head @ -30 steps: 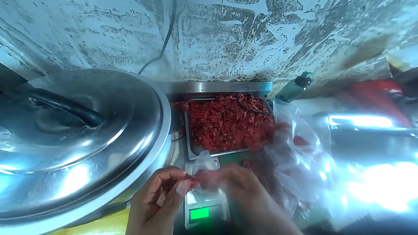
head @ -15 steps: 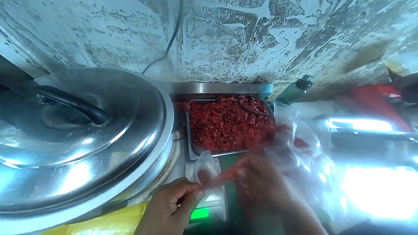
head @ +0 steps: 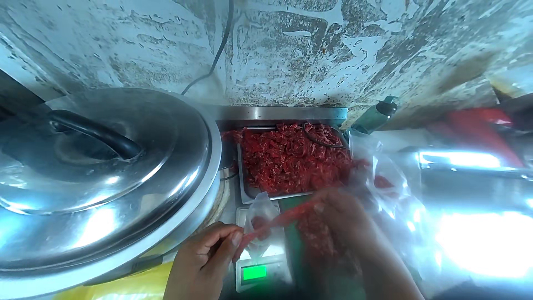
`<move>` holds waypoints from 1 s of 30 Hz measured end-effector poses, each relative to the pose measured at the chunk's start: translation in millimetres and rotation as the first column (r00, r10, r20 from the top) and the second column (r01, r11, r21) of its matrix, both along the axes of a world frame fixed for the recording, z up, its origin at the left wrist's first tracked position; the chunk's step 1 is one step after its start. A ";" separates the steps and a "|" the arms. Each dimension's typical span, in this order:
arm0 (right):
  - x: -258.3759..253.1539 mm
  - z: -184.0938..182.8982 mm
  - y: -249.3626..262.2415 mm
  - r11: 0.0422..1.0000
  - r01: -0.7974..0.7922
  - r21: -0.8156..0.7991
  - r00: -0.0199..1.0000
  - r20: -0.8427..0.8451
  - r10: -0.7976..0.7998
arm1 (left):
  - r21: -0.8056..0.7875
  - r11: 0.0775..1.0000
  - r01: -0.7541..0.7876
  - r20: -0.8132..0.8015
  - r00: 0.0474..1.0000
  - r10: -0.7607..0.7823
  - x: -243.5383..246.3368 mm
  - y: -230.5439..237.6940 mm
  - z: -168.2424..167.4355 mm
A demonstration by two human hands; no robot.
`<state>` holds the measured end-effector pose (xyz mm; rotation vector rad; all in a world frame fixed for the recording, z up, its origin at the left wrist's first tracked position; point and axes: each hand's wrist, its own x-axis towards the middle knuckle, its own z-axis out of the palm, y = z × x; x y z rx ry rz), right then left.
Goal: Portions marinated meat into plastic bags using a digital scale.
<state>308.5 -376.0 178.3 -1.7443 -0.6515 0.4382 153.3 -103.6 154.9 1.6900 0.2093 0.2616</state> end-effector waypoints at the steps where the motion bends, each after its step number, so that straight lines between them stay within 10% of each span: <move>1: -0.4 -0.4 -0.5 0.999 -0.011 0.034 1.000 -0.002 0.011 | -0.026 0.999 0.022 0.004 1.000 -0.022 -0.1 0.6 0.5; 9: -15.8 21.2 11.6 0.893 -0.197 0.405 0.963 -0.089 0.253 | -0.392 0.870 0.300 0.087 0.953 -0.290 2.8 3.9 -1.6; 17: -36.7 17.7 38.8 0.714 -0.074 0.696 0.788 -0.398 0.470 | -0.224 0.794 0.565 0.093 0.824 -0.559 8.8 -7.9 -0.5; 26: -31.0 9.9 32.1 0.764 0.198 0.614 0.774 -0.577 0.263 | -0.031 0.808 0.589 0.146 0.802 -0.579 8.9 -5.0 -4.3; 30: -33.1 13.6 33.9 0.775 0.140 0.616 0.794 -0.537 0.284 | -0.181 0.740 0.647 0.145 0.762 -0.631 9.7 -7.0 -2.6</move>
